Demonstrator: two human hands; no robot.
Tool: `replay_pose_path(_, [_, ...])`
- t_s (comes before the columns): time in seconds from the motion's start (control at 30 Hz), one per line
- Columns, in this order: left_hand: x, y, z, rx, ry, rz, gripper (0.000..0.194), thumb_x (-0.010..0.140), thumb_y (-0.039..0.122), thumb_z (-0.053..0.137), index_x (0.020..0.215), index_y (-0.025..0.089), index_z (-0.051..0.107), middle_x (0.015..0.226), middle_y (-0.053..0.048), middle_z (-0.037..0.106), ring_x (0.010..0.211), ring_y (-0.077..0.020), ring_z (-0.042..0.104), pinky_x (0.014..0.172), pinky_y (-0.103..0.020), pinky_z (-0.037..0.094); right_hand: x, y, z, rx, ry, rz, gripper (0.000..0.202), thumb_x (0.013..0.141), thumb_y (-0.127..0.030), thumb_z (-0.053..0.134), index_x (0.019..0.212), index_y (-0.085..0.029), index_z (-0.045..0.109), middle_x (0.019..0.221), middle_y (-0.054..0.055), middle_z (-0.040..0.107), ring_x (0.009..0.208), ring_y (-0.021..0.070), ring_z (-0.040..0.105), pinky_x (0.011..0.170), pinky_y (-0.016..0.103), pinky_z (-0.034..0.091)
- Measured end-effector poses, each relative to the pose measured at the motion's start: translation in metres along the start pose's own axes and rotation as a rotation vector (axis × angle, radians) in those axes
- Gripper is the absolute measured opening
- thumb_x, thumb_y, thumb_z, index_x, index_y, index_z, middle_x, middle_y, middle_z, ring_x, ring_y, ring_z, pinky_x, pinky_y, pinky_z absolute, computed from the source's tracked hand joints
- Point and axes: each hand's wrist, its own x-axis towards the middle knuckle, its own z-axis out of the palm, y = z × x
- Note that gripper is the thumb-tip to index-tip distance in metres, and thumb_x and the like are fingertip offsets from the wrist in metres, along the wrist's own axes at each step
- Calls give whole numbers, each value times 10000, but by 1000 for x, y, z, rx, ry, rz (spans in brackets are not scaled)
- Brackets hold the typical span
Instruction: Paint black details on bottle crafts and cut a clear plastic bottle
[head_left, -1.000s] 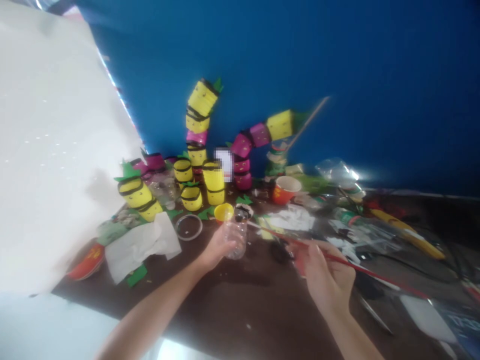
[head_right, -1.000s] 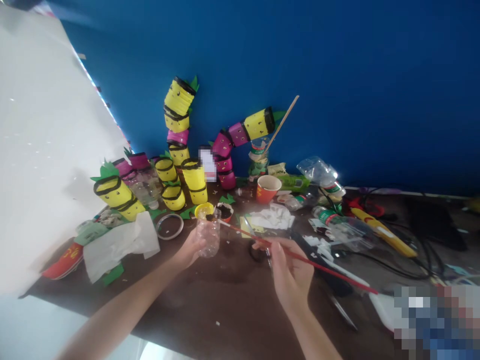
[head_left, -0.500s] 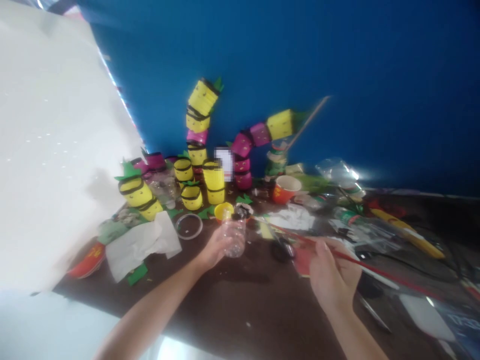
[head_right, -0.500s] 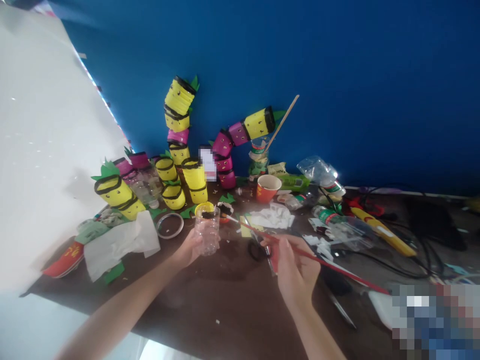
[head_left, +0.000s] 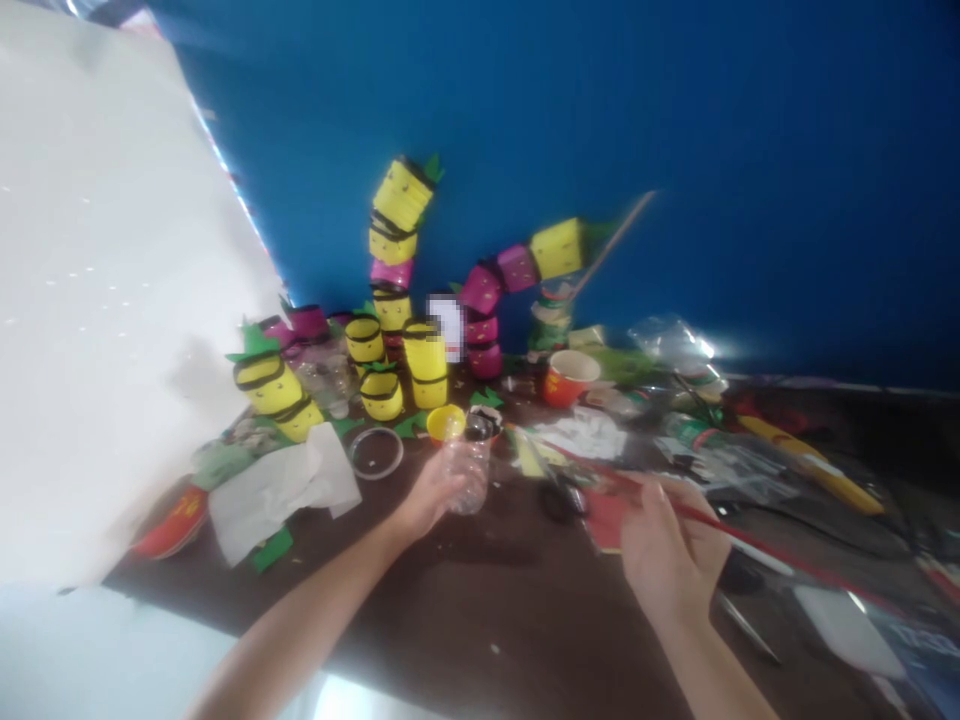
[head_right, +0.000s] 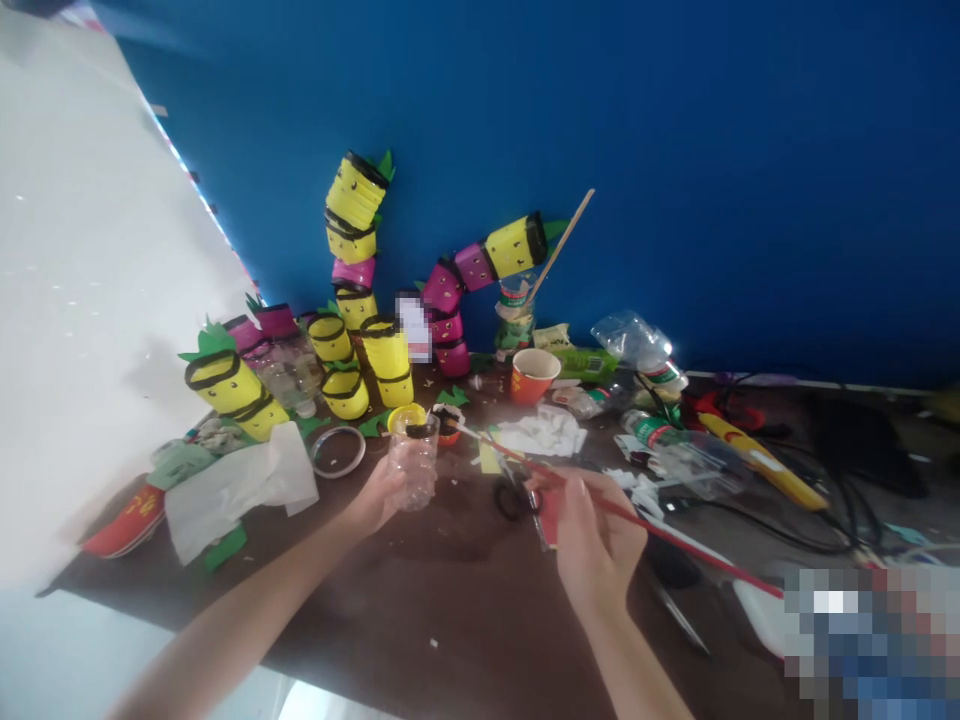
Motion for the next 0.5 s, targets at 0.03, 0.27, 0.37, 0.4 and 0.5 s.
replay_pose_path(0.03, [0,0,1,10,5,4,615,605,470,807,1085,148,597,848,-53,631,759,-149,600,715,-288,473,0,-1,1,49,-18,13,227,753,-429,714,781,-209,671,666,15,696,597,166,663,599,299,535])
replay_pose_path(0.27, [1,-1,-2,127,53,24,623,584,482,814,1070,155,604,898,-67,623,801,-164,584,760,-310,455,-11,-4,8,70,-158,59,204,773,-443,698,821,-245,684,710,19,730,639,174,689,635,302,552])
replay_pose_path(0.37, [1,-3,-6,168,55,15,644,591,473,813,1106,161,585,903,-65,622,813,-169,584,773,-321,455,-12,-2,8,34,-170,57,218,783,-456,682,824,-242,675,713,24,727,644,184,691,661,334,564])
replay_pose_path(0.4, [1,-4,-7,170,54,13,648,590,472,813,1110,162,581,898,-63,623,811,-170,585,775,-325,456,-12,-1,7,14,-172,60,227,788,-462,674,828,-238,672,717,28,725,647,188,690,674,349,566])
replay_pose_path(0.5, [1,-4,-6,123,45,21,634,582,476,814,1082,163,585,882,-53,622,811,-168,588,778,-322,456,-11,0,6,-29,-163,68,243,797,-470,658,841,-231,665,733,39,722,663,194,692,681,359,566])
